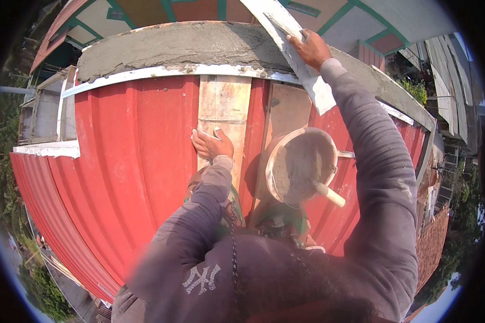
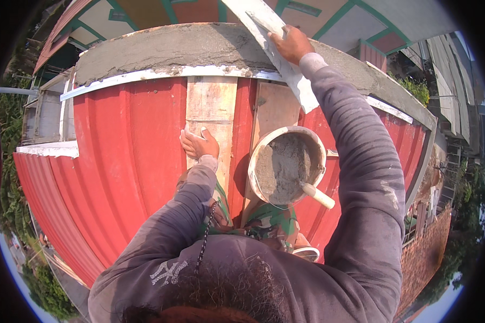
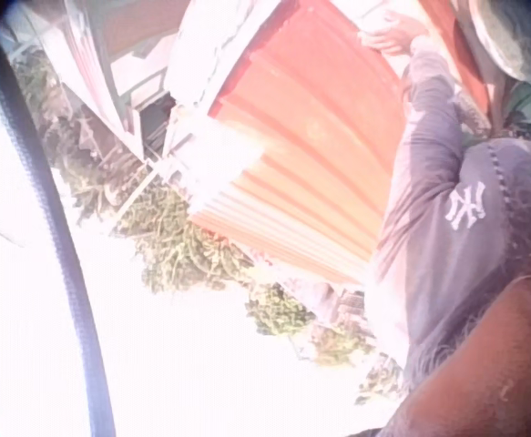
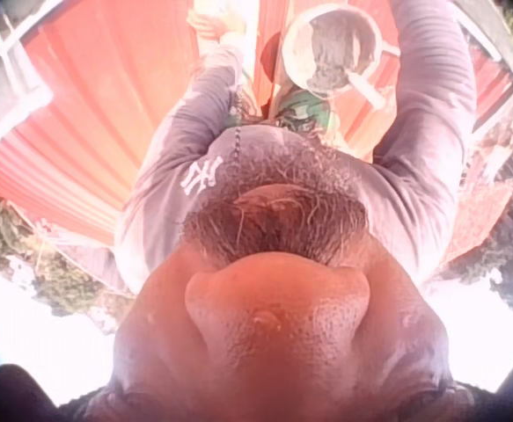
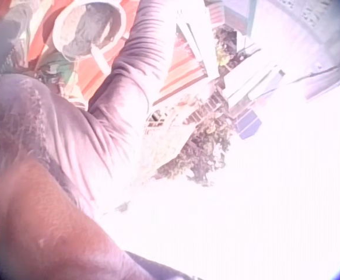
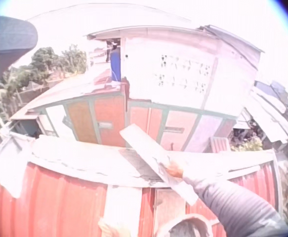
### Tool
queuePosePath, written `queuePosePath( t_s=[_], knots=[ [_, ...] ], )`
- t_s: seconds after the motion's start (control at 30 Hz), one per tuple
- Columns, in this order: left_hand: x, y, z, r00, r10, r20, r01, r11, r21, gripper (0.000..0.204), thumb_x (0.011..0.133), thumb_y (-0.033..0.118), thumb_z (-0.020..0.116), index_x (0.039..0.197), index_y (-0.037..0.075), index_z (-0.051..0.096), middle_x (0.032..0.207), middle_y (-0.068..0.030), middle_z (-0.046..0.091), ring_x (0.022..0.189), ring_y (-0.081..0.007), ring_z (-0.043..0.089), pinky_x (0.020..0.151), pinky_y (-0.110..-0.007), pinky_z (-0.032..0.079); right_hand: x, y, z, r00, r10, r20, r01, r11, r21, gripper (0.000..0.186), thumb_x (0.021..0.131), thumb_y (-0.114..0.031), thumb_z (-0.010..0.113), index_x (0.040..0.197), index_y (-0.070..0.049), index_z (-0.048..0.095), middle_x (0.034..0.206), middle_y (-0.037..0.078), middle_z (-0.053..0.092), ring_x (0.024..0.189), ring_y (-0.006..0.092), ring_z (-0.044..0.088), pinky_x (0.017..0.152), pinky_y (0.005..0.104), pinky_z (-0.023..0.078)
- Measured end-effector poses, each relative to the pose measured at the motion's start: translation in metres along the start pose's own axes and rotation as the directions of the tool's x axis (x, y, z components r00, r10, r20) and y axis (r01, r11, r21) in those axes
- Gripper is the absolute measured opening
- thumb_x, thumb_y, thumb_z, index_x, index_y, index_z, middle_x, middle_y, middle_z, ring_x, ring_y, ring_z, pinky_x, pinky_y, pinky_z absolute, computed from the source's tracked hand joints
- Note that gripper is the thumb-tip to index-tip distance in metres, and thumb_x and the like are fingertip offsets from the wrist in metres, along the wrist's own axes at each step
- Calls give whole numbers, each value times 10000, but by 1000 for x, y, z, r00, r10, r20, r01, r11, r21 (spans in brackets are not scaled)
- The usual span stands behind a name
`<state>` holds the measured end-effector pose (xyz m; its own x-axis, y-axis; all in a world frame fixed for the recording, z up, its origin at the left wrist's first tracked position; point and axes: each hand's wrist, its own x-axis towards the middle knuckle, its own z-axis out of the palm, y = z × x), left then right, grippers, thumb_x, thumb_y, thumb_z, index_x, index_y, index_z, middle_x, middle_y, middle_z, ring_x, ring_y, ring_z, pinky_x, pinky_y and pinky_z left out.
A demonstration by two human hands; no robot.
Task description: The person applies wet mortar to the concrete edge of a red corrugated metal roof using a trowel and smooths the surface with a white flat finishing tool.
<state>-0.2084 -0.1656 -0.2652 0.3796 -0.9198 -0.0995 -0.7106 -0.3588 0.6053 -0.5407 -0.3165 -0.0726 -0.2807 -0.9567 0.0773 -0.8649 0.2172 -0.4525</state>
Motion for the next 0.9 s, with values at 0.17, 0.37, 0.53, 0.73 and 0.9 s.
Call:
queuePosePath(
  t_s=[0.17, 0.37, 0.53, 0.73, 0.9],
  knots=[
    [-10, 4, 47, 973, 98, -208, -24, 944, 330, 932, 961, 510, 632, 1619, -16, 236, 1689, -240, 237, 1606, -382, 153, 1280, -554, 131, -24, -88, 57, 951, -116, 286, 162, 976, -146, 545, 1036, -484, 603, 1251, 17, 628, 1131, 277, 738, 1074, 432, 717, 957, 514, 549],
    [-9, -1, 54, 967, 114, -229, -24, 933, 360, 940, 982, 536, 586, 1648, 1, 191, 1699, -262, 217, 1600, -398, 167, 1276, -542, 117, -23, -94, 97, 962, -84, 258, 120, 985, -125, 456, 1061, -432, 573, 1188, 6, 603, 1066, 274, 743, 1019, 440, 729, 912, 534, 562],
    [-9, -6, 57, 955, 151, -254, -46, 925, 377, 929, 993, 537, 564, 1654, 6, 183, 1698, -279, 213, 1598, -404, 167, 1273, -542, 108, -46, -32, 56, 979, 20, 205, 21, 980, -198, 471, 1065, -445, 562, 1213, 2, 580, 1052, 290, 740, 1021, 457, 723, 917, 543, 555],
    [-10, -3, 53, 967, 122, -225, -35, 933, 357, 929, 992, 529, 567, 1653, 2, 180, 1698, -281, 211, 1596, -409, 168, 1274, -545, 107, -93, 66, 11, 966, 254, 56, -226, 927, -300, 542, 1056, -503, 560, 1326, -33, 564, 1098, 312, 724, 1058, 488, 700, 916, 564, 537],
    [-13, -1, 52, 963, 133, -234, -44, 936, 350, 901, 998, 528, 561, 1641, 5, 209, 1690, -279, 230, 1592, -403, 187, 1272, -541, 117, -128, 128, -9, 937, 339, -87, -349, 881, -321, 562, 1046, -512, 562, 1300, -11, 588, 1127, 306, 727, 1078, 481, 702, 942, 559, 538]
  ],
)
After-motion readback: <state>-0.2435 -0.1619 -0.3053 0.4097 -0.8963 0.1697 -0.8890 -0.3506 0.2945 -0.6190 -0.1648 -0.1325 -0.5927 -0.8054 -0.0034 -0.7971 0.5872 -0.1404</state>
